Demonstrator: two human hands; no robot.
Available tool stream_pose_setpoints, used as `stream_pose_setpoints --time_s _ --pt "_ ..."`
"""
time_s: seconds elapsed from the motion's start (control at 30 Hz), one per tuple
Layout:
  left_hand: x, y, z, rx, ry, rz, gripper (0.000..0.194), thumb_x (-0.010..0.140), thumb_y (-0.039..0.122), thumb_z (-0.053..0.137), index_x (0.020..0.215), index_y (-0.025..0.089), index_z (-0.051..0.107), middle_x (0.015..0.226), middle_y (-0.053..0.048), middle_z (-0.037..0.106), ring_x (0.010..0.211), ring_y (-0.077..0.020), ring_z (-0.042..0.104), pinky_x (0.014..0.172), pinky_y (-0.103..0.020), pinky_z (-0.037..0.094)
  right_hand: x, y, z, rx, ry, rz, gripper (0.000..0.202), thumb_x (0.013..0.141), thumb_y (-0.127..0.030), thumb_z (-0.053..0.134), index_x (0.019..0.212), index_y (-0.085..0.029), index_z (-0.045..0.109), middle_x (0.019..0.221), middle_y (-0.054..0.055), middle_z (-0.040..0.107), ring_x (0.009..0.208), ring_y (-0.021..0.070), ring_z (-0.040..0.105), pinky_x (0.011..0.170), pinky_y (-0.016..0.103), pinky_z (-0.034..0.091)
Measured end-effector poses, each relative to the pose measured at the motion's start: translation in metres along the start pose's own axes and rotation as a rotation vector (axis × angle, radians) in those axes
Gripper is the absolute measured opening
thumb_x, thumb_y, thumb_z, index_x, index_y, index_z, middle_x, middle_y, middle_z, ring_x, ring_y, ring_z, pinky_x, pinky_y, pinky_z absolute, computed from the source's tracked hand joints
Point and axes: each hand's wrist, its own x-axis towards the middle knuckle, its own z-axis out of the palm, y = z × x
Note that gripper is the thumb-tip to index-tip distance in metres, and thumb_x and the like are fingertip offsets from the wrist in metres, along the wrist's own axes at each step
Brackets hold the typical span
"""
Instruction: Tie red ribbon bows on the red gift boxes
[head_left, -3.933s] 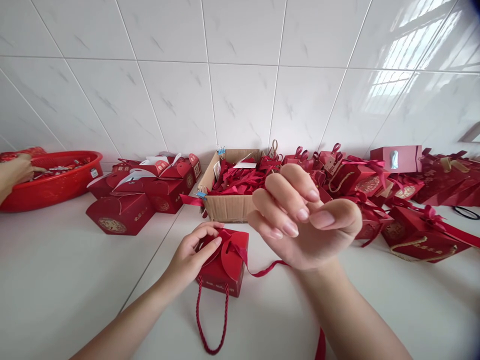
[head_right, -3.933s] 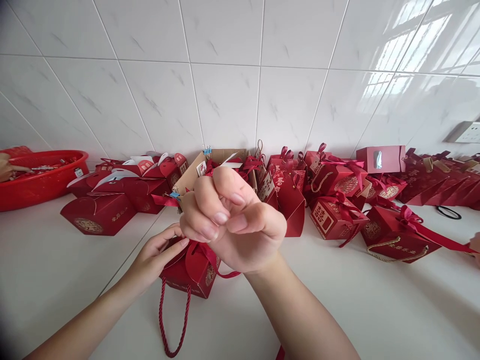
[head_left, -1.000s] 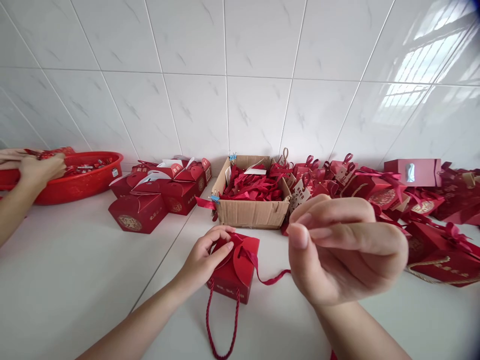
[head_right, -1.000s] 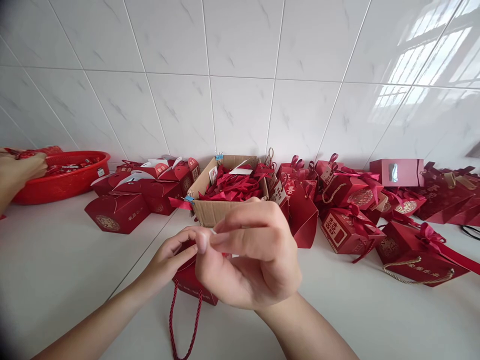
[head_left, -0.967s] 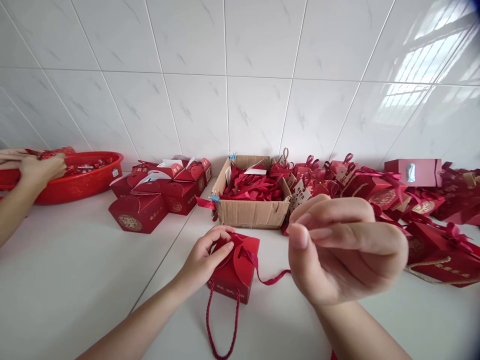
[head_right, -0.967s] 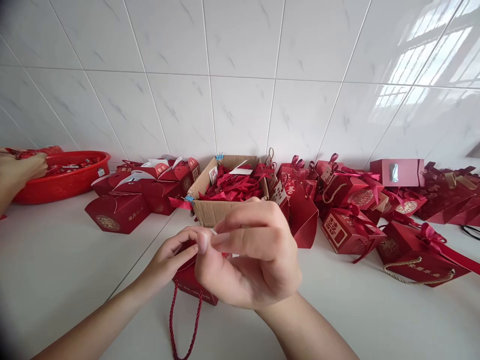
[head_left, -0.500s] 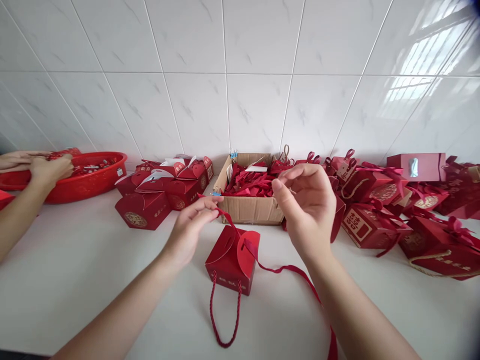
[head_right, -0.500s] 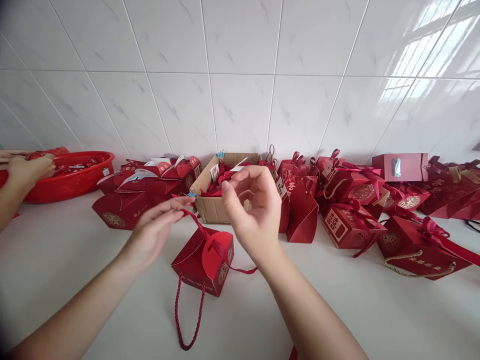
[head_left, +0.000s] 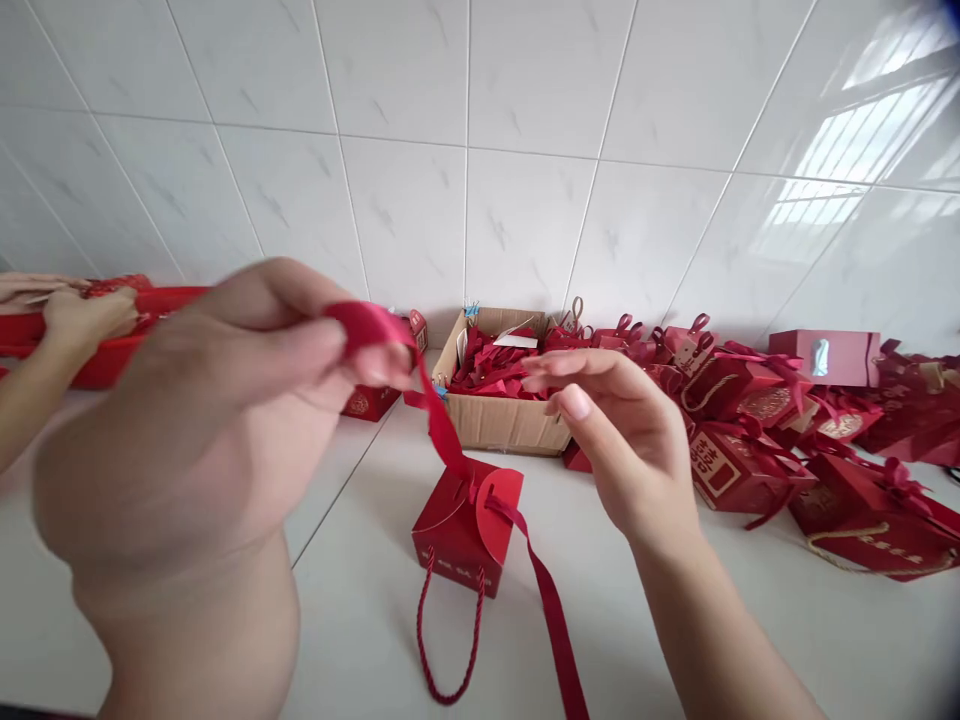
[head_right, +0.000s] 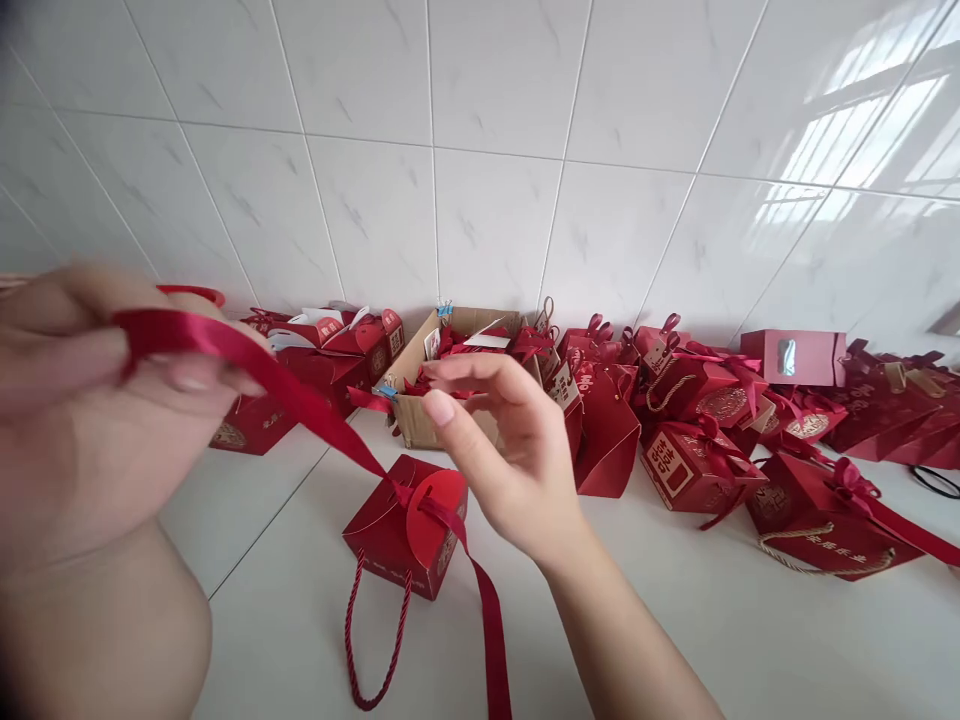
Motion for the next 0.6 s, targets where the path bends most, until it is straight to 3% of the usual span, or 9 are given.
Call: stream_pose_setpoints --time_s 0.07,0.13,0.23,0.33,0.47,0.53,0.6 --pt "-0.006 0.006 0.006 0.144 -0.218 -0.124 0.015 0.075 0.012 0.056 0.064 0.016 0.065 0.056 0.000 0.059 0.052 -0.0140 0.057 0.050 -0.026 0.047 -0.001 -0.004 0.001 0.090 -0.195 0.080 0.028 0.090 -0.039 0.056 0.112 -0.022 0.059 0.108 0.008 0.065 0.101 0.0185 0.063 0.083 0.034 0.055" --pt "-0.011 0.013 0.012 0.255 -0.345 -0.241 0.013 0.073 0.015 0.062 0.061 0.018 0.065 0.050 0.002 0.054 0.044 -0.0108 0.049 0.039 -0.021 0.038 -0.002 -0.008 0.000 0.157 -0.372 0.170 0.037 0.091 -0.048 0.051 0.116 -0.021 0.058 0.107 0.009 0.065 0.097 0.0188 0.064 0.083 0.036 0.055" --pt "-0.015 0.018 0.017 0.342 -0.411 -0.368 0.013 0.069 0.018 0.067 0.057 0.022 0.064 0.042 0.005 0.047 0.037 -0.0083 0.040 0.032 -0.020 0.030 -0.003 -0.014 -0.006 0.163 -0.524 0.269 0.036 0.090 -0.050 0.051 0.106 -0.019 0.062 0.090 0.006 0.066 0.077 0.0155 0.063 0.073 0.033 0.056" --pt "-0.018 0.012 0.010 0.357 -0.349 -0.447 0.012 0.063 0.024 0.073 0.055 0.024 0.064 0.042 0.006 0.049 0.035 -0.0093 0.044 0.033 -0.021 0.035 -0.004 -0.022 -0.015 0.143 -0.577 0.318 0.019 0.089 -0.033 0.058 0.081 -0.017 0.063 0.069 0.002 0.061 0.062 0.0120 0.057 0.060 0.027 0.052" --pt "-0.023 0.002 -0.006 0.347 -0.159 -0.549 0.018 0.064 0.036 0.070 0.055 0.025 0.060 0.045 0.006 0.054 0.038 -0.0109 0.050 0.037 -0.022 0.040 -0.004 -0.030 -0.027 0.102 -0.487 0.223 0.017 0.088 -0.020 0.058 0.071 -0.019 0.059 0.055 -0.001 0.055 0.048 0.0104 0.050 0.044 0.025 0.043" --pt "-0.025 -0.003 -0.010 0.386 -0.271 -0.639 0.022 0.061 0.037 0.072 0.050 0.025 0.057 0.045 0.006 0.053 0.040 -0.0116 0.050 0.039 -0.023 0.038 -0.001 -0.032 -0.034 0.059 -0.352 0.117 0.020 0.091 -0.021 0.054 0.073 -0.020 0.061 0.048 -0.002 0.049 0.044 0.0118 0.050 0.040 0.027 0.041" --pt "-0.026 -0.011 -0.009 0.515 -0.528 -0.677 0.027 0.054 0.034 0.076 0.046 0.024 0.053 0.043 0.005 0.050 0.039 -0.0112 0.045 0.040 -0.024 0.033 0.002 -0.030 -0.044 -0.066 -0.163 -0.080 0.025 0.094 -0.024 0.049 0.074 -0.021 0.064 0.042 -0.003 0.038 0.041 0.0124 0.048 0.039 0.030 0.039"
